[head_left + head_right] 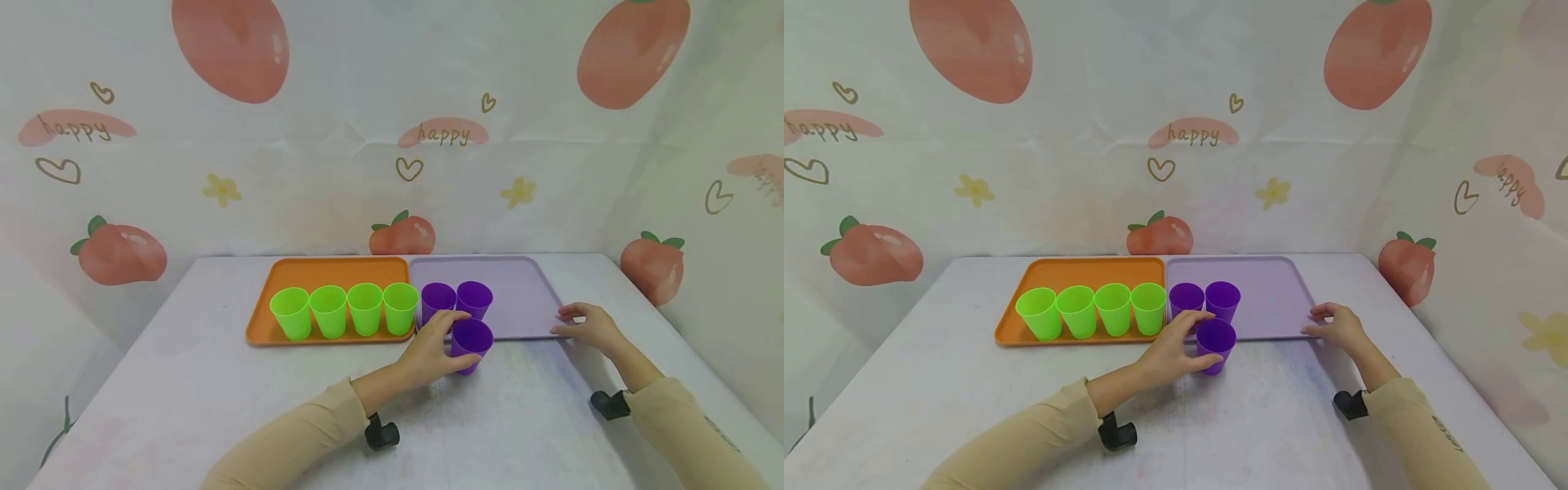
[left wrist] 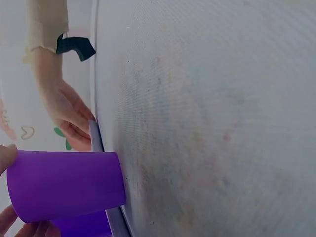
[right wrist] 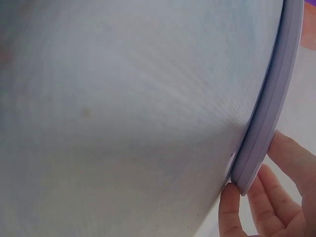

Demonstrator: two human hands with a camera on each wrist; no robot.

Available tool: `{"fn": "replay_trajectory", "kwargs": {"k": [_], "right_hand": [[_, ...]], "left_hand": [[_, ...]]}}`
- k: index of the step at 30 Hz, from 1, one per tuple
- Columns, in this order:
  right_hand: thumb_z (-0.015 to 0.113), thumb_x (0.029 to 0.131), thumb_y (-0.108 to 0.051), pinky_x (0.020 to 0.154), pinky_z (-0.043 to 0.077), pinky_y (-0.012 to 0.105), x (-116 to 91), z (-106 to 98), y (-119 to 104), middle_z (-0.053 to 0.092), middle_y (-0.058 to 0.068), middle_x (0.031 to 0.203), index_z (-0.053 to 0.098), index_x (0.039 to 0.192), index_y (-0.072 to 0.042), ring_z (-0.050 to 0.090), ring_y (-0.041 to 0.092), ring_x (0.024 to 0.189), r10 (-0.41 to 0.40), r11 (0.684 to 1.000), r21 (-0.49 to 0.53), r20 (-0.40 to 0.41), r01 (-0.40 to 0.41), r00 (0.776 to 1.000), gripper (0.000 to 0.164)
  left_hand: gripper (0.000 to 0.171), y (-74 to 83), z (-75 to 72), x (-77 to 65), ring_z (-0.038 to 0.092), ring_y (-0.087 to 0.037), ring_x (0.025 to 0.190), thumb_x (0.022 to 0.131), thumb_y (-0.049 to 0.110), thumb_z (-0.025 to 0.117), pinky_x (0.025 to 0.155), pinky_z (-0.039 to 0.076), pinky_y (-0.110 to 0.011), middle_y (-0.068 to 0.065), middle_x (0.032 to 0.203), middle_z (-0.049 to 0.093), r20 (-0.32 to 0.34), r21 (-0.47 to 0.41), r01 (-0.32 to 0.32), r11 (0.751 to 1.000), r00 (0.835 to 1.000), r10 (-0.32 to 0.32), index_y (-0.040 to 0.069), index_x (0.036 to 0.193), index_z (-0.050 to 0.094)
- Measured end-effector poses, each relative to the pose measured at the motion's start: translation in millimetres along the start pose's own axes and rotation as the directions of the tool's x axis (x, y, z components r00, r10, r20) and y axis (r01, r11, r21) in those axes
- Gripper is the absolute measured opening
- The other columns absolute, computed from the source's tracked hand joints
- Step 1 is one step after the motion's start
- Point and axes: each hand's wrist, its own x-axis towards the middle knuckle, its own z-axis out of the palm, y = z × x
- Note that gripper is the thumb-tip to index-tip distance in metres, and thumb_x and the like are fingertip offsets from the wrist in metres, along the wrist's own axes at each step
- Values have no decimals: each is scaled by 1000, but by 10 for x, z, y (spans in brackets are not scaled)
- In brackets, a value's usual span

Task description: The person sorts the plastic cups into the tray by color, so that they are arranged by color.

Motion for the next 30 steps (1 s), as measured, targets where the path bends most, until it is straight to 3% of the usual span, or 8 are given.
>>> {"fn": "replay_trajectory", "kwargs": {"k": [13, 30], "right_hand": [[70, 82, -26, 91, 43, 54, -8, 0, -5, 50, 33, 125, 48, 123, 11, 42, 46, 114, -19, 1000, 0, -12, 19, 1000, 60], [72, 81, -24, 91, 42, 56, -19, -2, -7, 52, 33, 123, 48, 121, 13, 42, 48, 116, -45, 999, -4, -20, 45, 999, 59]], "left_hand": [[52, 21, -10, -14, 53, -18, 116, 80, 24, 73, 98, 50, -31, -6, 125, 53, -13, -43, -10, 999, 1000, 10, 11, 124, 49], [49, 104, -88, 9, 55, -16, 109, 77, 20, 74, 96, 51, -28, -5, 119, 53, 34, -42, -54, 998, 998, 55, 12, 120, 51]]}}
